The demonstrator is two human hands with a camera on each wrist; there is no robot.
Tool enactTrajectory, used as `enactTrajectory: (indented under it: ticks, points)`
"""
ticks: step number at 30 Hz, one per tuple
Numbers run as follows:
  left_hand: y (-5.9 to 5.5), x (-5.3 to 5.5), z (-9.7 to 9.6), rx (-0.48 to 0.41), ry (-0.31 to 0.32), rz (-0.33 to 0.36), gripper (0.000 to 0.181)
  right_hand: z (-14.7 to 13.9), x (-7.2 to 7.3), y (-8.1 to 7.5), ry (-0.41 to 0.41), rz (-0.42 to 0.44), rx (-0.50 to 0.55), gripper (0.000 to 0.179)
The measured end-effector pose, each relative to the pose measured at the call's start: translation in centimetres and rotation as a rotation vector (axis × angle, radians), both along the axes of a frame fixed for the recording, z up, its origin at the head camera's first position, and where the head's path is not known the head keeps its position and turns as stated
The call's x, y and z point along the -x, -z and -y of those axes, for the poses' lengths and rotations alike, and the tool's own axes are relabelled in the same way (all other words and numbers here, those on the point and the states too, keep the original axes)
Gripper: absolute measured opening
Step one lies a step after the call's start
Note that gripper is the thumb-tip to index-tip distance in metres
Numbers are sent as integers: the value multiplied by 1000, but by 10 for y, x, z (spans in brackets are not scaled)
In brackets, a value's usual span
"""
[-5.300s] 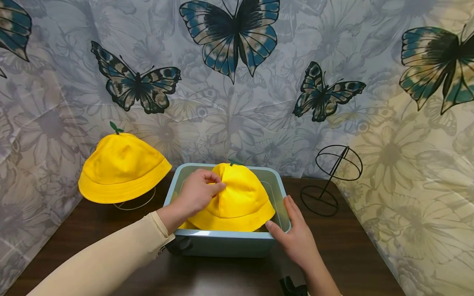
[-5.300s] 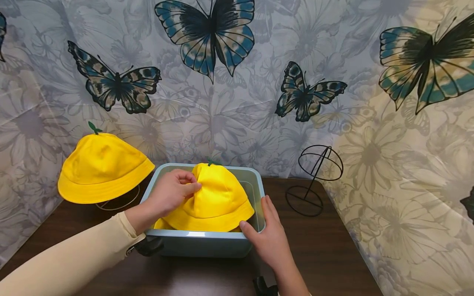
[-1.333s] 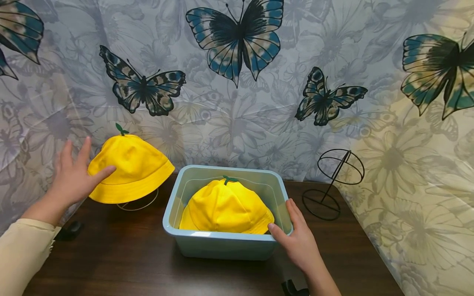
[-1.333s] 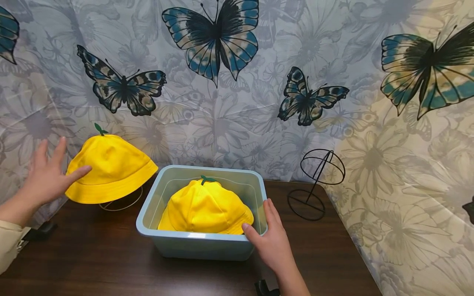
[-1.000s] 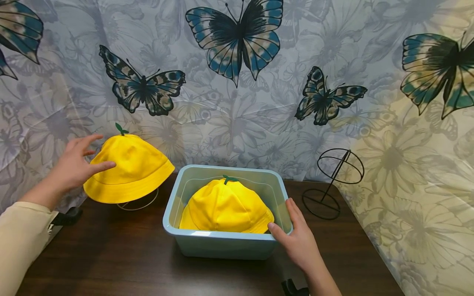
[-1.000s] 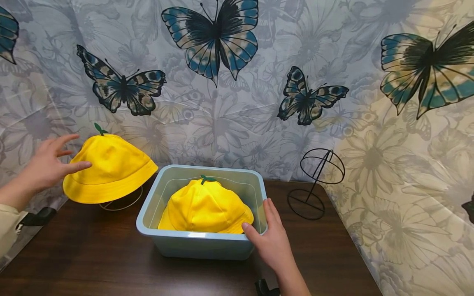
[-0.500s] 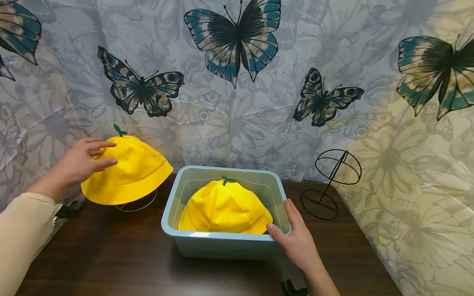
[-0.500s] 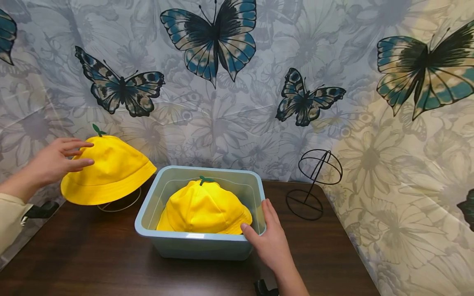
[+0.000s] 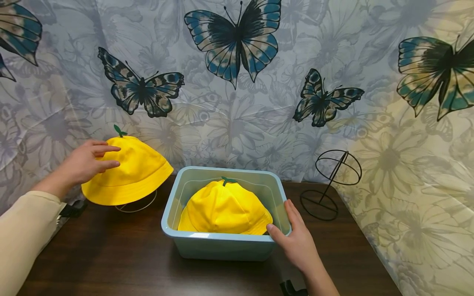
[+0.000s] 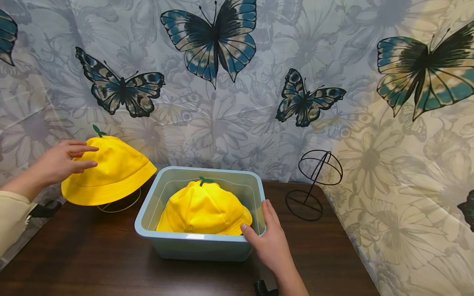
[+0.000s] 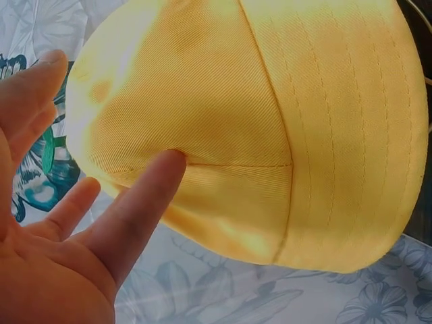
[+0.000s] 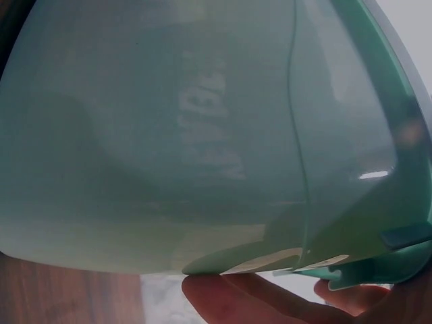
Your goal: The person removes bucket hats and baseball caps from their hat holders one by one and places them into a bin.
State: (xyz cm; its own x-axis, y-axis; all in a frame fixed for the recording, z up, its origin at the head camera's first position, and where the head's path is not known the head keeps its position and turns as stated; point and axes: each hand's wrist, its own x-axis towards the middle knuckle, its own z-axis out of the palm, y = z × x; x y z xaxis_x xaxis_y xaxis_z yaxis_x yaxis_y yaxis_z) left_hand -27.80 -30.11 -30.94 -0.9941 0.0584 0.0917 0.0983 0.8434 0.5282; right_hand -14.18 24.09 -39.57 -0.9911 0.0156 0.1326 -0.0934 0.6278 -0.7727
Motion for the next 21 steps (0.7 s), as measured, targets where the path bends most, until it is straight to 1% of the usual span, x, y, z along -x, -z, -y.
enactTrajectory:
  ticks: [6,13,21]
  points:
    - [0,1,0,65,36,-26,66,0,0,1,1,-6,0,89]
    - [0,3,-1,93,47,-13,65,0,1,2,6,-13,-5,89]
    - [3,6,3,132,70,-37,55,-1,1,2,7,4,-8,90]
